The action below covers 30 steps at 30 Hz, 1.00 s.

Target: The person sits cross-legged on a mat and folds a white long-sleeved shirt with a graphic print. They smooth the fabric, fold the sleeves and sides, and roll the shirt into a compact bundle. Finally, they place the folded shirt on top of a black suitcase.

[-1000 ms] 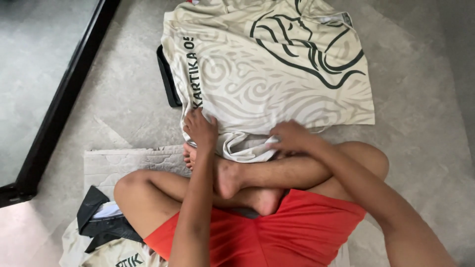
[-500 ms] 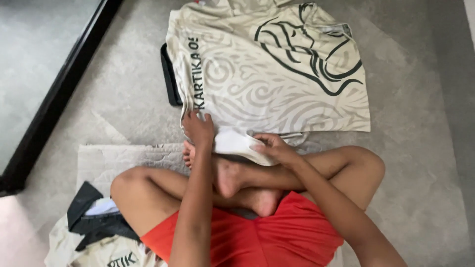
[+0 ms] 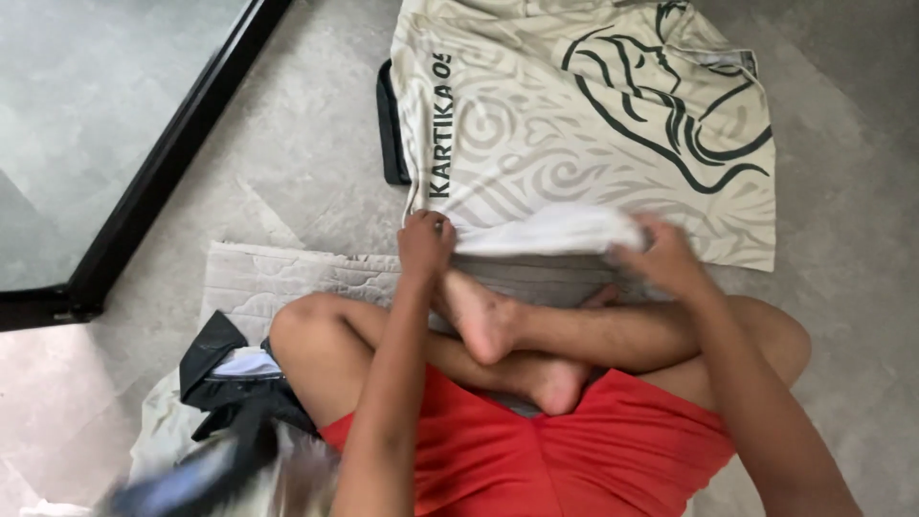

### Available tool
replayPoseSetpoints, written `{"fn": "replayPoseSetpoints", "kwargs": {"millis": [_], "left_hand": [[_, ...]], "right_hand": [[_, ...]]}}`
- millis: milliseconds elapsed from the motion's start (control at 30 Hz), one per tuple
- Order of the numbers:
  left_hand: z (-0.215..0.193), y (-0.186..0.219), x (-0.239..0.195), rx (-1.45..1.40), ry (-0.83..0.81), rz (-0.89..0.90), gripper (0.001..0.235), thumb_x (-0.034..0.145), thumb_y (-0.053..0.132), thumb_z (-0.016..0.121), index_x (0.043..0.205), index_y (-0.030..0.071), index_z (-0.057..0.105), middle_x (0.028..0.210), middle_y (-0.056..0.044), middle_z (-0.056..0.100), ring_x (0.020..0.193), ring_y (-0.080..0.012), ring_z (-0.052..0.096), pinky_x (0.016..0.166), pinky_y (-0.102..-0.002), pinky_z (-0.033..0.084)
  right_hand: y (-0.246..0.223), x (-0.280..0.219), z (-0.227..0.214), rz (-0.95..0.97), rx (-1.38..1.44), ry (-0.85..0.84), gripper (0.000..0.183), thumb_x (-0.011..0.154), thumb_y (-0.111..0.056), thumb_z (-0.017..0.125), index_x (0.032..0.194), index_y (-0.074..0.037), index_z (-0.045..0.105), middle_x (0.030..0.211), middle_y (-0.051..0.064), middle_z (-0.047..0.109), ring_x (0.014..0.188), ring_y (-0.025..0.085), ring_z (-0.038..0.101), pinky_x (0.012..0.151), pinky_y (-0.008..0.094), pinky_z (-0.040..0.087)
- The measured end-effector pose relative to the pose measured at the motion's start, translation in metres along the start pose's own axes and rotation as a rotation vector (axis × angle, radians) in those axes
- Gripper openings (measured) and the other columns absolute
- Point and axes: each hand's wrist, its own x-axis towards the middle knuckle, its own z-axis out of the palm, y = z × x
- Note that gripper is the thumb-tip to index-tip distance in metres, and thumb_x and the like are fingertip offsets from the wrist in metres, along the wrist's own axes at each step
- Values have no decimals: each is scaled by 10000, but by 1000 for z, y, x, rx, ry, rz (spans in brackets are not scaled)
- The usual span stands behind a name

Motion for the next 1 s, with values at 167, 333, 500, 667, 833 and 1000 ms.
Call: {"fn": "replayPoseSetpoints", "kwargs": {"millis": [167, 333, 500, 667, 833, 1000], "left_hand": [[-16, 9, -3, -159, 62, -13, 274, 855, 329, 494, 917, 115, 652, 923, -117, 609, 944, -329, 583, 753, -460, 467], [-19, 13, 0, -205, 139, 5, 331, 893, 362, 477, 811, 86, 640, 865, -118, 593, 904, -335, 580, 737, -444, 470], [-31, 24, -4, -244, 17, -74, 394, 865, 447, 423, 833, 112, 627, 892, -70, 657, 964, -302, 521, 808, -453, 354], [-35, 23, -5, -188, -69, -119, 460, 782, 546, 492, 992, 145, 569, 990, -44, 630, 1038, -262, 497, 915, -456, 273], [-20, 8, -4, -168, 2, -86, 300, 928, 388, 468, 961, 126, 611, 930, -58, 661, 1096, -225, 517, 1050, -488, 192], [-78, 38, -15, -187, -207, -32, 515, 692, 399, 716, 1076, 74, 605, 1142, -136, 600, 1205, -311, 430, 1047, -639, 92]], "right_hand": [[-73, 18, -14, -18, -252, -236, 501, 727, -191, 685, 1199, -79, 559, 1116, 184, 611, 1081, 349, 544, 900, 464, 448], [-109, 52, -34, 15, -687, -484, 411, 786, -214, 570, 1189, -136, 563, 1078, 197, 648, 1040, 387, 590, 873, 527, 469], [-161, 125, -51, 40, -837, -77, 423, 840, -101, 478, 1245, -176, 576, 980, 220, 615, 894, 430, 582, 668, 534, 487], [-162, 141, -1, -322, -633, 543, 604, 744, -237, 800, 1240, -99, 484, 1228, 197, 390, 1129, 384, 334, 928, 488, 260], [-97, 115, 93, -133, -706, 132, 670, 787, -344, 676, 1305, 10, 440, 1266, 296, 465, 1239, 417, 391, 990, 585, 246], [-35, 81, 131, -46, -408, -81, 531, 795, -292, 674, 1260, -118, 486, 1026, 85, 580, 1005, 265, 570, 865, 463, 346]]}}
